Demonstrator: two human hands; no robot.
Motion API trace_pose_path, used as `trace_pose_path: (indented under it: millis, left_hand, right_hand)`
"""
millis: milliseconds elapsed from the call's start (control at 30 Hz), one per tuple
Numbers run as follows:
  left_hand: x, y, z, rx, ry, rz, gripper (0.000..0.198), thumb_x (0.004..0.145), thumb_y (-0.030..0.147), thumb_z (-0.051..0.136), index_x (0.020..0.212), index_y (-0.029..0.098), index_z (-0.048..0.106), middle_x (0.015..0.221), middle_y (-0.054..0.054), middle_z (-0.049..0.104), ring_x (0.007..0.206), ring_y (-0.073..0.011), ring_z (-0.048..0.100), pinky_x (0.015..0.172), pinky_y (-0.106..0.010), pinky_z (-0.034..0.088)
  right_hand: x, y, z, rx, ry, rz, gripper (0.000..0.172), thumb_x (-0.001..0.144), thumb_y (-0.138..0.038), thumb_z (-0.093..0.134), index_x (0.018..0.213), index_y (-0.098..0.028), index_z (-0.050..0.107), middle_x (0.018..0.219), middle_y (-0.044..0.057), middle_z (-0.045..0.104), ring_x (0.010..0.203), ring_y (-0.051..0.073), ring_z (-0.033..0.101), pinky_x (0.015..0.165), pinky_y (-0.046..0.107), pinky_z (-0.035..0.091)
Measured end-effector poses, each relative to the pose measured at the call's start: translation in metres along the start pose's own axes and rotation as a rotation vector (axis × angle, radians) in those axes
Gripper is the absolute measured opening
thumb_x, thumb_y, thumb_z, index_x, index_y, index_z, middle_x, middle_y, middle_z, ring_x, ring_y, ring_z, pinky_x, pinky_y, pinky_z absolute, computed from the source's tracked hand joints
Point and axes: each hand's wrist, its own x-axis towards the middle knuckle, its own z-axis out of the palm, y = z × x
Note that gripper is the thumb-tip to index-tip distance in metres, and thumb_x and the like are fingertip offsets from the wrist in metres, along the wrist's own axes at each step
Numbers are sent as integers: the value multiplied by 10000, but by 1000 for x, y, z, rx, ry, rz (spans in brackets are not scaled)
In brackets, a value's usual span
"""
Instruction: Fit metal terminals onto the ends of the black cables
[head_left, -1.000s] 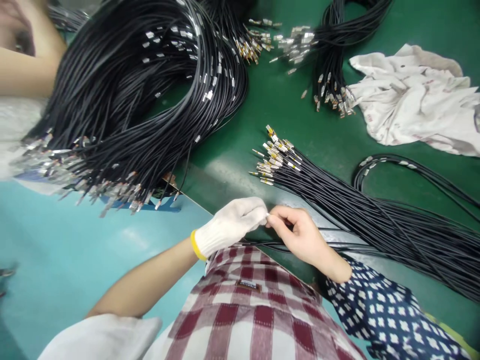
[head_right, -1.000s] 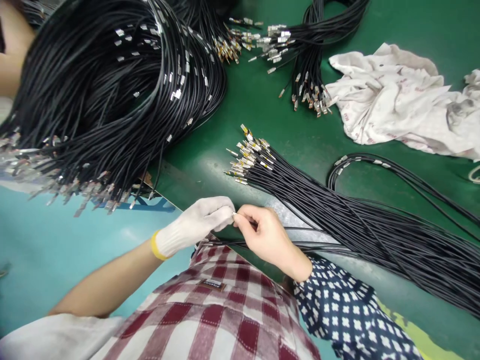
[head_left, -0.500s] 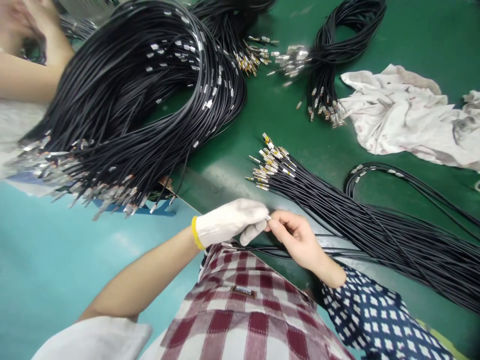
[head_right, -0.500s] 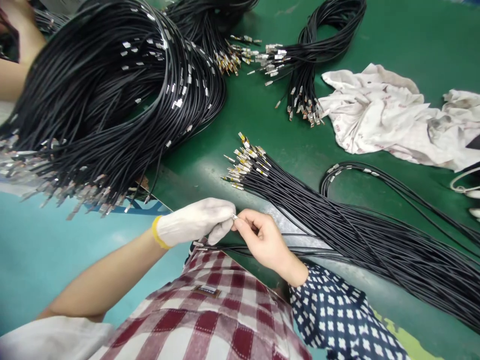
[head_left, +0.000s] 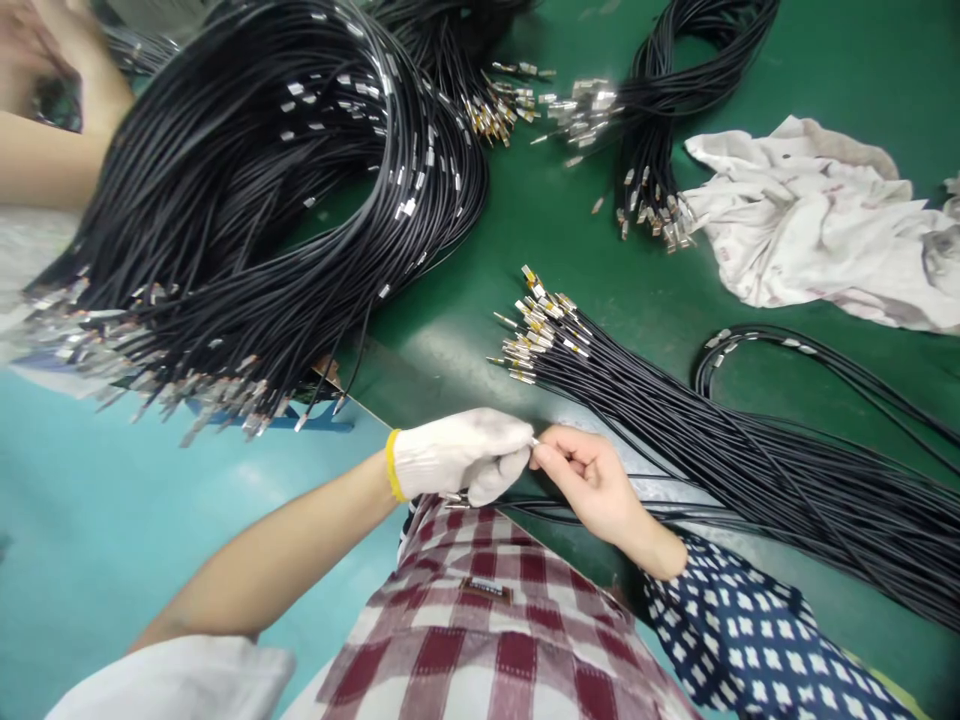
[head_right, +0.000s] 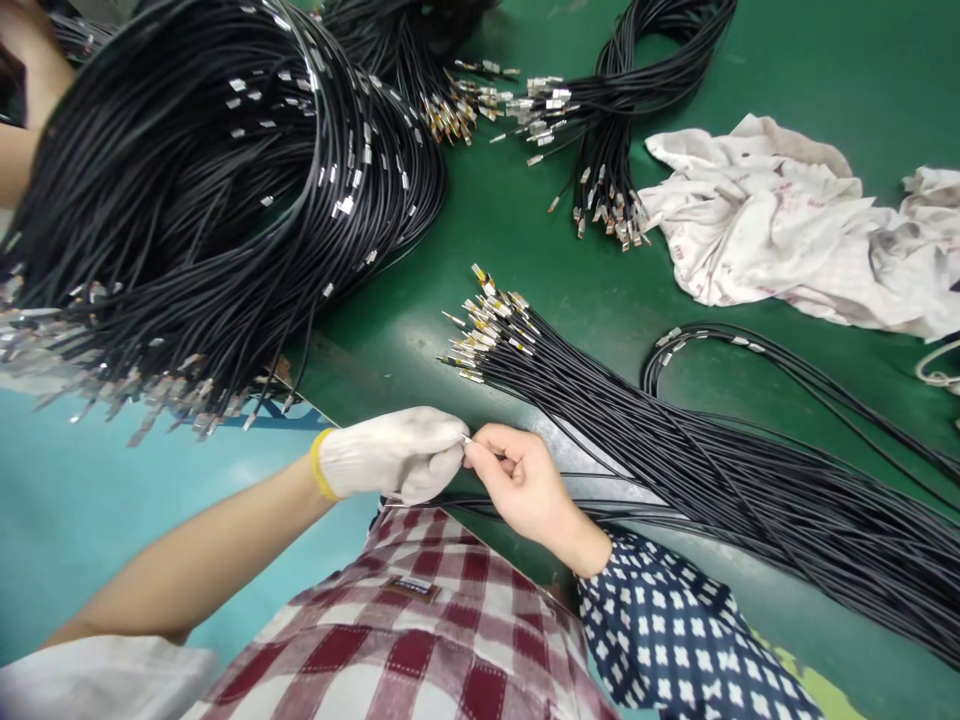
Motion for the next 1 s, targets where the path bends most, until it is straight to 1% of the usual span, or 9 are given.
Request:
trace_pose_path:
  millis: [200,333,500,600,767,833,867,933,1000]
  left_hand:
    - [1,-1,-1,-19,-6,-10,475,914,529,566,621,156,528,430,22,463,377,-80,394,391,-218,289]
    - [2,-4,-4,-40,-9,-36,463,896,538,596,644,156,528,445,29,469,367,-72,379,368,-205,270]
    - [3,-5,-7,-52,-45,-14,449,905,521,596,660,148,546,465,26,487,370,-73,418,369,-198,298]
    - [4,-4,-8,-69,-62,-10,435,898,511,607,663,151,546,469,31,483,373,-73,410,368,-201,304]
    - [2,-3,-6,-24,-32,-1,443,879,545,598,651,170,540,482,21,470,403,-90,403,393,-235,314]
    - [-2,-1,-4,47,24,32,453,882,558,577,639,179,529,503,8,476,433,-98,410,417,-248,326]
    - [-5,0,-3,100,83,64,456,889,559,560,635,181,525,514,4,479,447,-100,411,429,-252,329]
    - [-13,2,-2,215,242,148,455,914,546,509,642,182,523,539,6,477,475,-101,407,457,-254,333]
    - [-21,3,0,323,420,227,426,945,487,458,658,179,522,567,17,469,514,-100,404,498,-248,334]
  right_hand:
    - [0,0,0,-4,3,9,428,943,-513,602,689,-168,608,596,-23,458,526,116,364,468,217,328]
    - [0,0,-1,-24,2,3,454,943,-547,587,688,-172,606,586,-22,449,520,122,362,466,227,322]
    - [1,0,-2,-29,-12,-16,444,955,-519,583,676,-174,586,570,-38,400,510,117,323,464,231,280]
    - [2,0,-2,-41,-26,-26,441,970,-497,573,667,-177,561,595,-26,434,532,124,353,482,235,292]
    - [-1,2,-2,-158,-31,-55,454,1024,-485,490,674,-196,512,597,-36,402,539,133,364,489,247,298]
    - [-4,-1,-4,-277,-53,-101,426,1059,-428,446,727,-191,567,619,-20,465,565,148,432,526,262,351]
    - [-5,-3,-6,-375,-72,-152,406,1070,-405,431,783,-188,618,666,3,533,611,166,490,573,278,391]
    - [-6,-7,-12,-620,-102,-285,369,1078,-411,431,956,-191,700,855,65,659,769,214,591,703,330,450]
    - [-4,-9,-20,-888,-39,-393,360,1070,-444,456,1094,-190,711,1013,103,691,893,253,619,783,368,455]
